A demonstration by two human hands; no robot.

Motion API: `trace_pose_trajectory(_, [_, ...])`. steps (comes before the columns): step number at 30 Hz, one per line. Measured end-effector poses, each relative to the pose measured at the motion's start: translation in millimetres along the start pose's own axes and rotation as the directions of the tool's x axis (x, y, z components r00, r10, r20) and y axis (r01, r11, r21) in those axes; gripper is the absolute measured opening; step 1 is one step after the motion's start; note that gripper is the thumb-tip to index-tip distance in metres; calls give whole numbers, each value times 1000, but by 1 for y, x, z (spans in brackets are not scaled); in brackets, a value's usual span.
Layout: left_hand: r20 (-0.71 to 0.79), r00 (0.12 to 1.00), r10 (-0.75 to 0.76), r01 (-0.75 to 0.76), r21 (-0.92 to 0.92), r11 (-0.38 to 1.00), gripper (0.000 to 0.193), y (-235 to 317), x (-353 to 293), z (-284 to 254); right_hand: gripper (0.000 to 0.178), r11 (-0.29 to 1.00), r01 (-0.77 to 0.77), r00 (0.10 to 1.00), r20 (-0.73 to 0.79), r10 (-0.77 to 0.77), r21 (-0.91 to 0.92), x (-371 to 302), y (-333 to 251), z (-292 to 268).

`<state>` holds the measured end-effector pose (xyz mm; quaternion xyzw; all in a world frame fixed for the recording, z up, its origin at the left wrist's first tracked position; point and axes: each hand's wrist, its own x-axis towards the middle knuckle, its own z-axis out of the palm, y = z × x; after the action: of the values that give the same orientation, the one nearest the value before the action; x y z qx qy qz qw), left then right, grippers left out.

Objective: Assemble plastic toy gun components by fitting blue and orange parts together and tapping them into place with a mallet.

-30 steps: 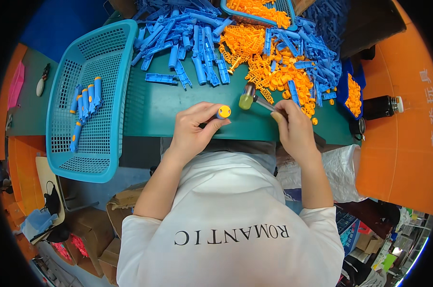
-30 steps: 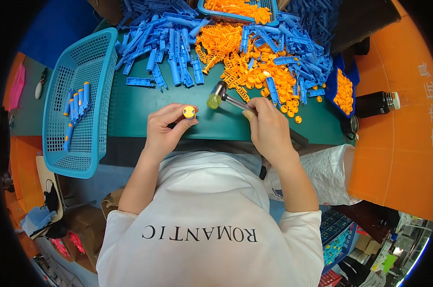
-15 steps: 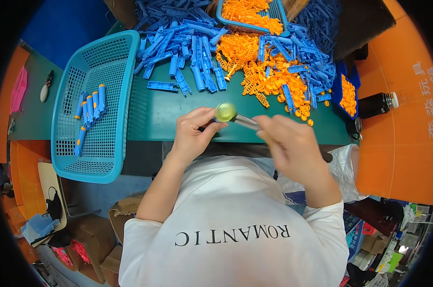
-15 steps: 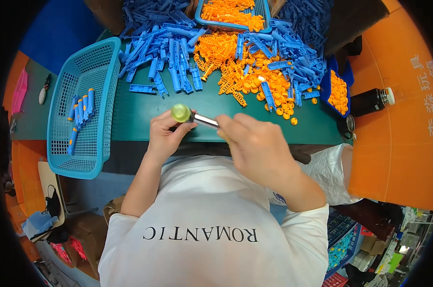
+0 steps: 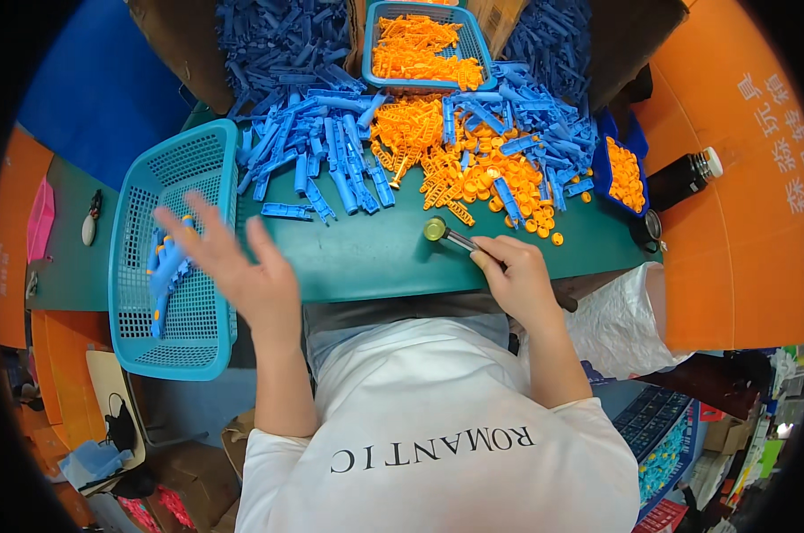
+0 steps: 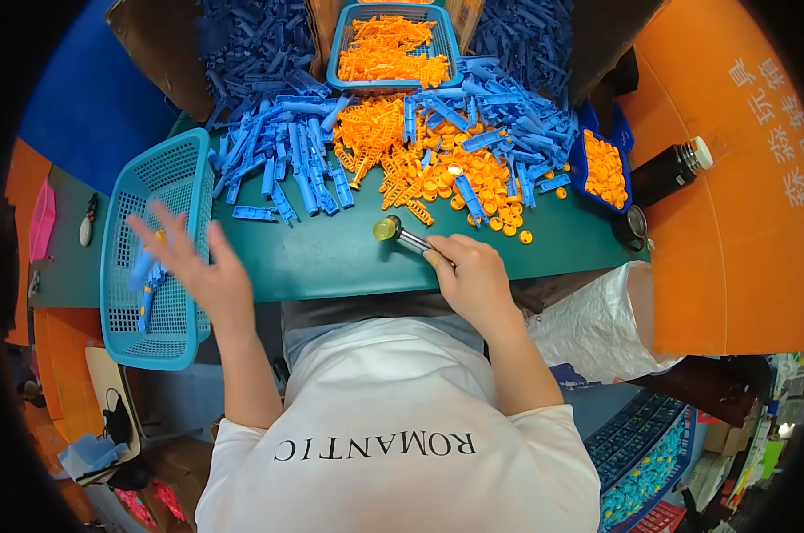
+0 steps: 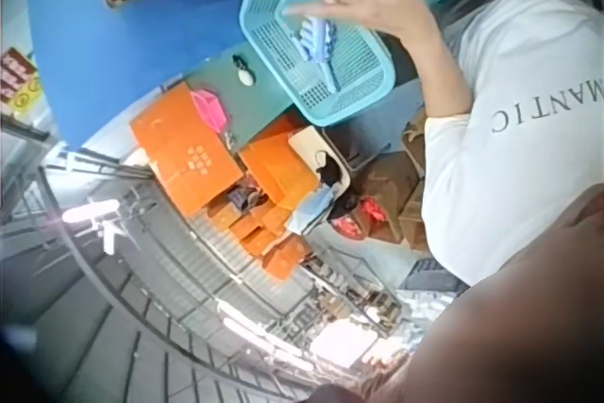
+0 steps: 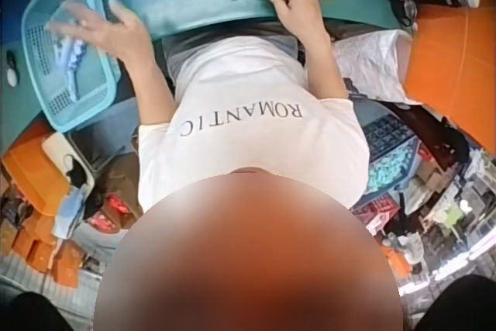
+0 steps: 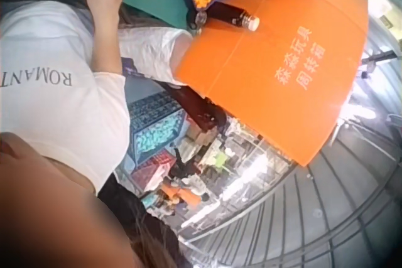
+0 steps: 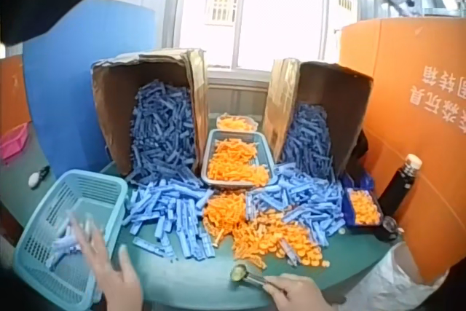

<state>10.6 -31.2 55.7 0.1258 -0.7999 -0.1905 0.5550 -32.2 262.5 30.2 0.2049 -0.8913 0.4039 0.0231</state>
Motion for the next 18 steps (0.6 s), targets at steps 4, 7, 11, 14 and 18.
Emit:
trace_pose_trajectory(4, [496,848,185,-150,-110,983,55,-21,-25,32,20,983,121,988,-79,-133,-135,3,10,10])
trace_pose_trajectory(7, [622,733,273,-195,-192,962,53,-13,-25,49,21,951,241,960,-99,-263,-193,8,21,15])
trace_pose_trajectory(11, [737,569,366,-309,-220,925,51,0,-38,64,20,948,231,962,-92,-256,-220,10,18,17])
trace_pose_trajectory(14, [751,551,364,-346,-191,919,47,2,-51,70,21,921,277,948,-81,-309,-273,11,26,21])
trace_pose_trajectory(18, [776,545,317,-312,-163,936,50,16,-66,52,22,955,238,960,-107,-259,-178,13,17,23])
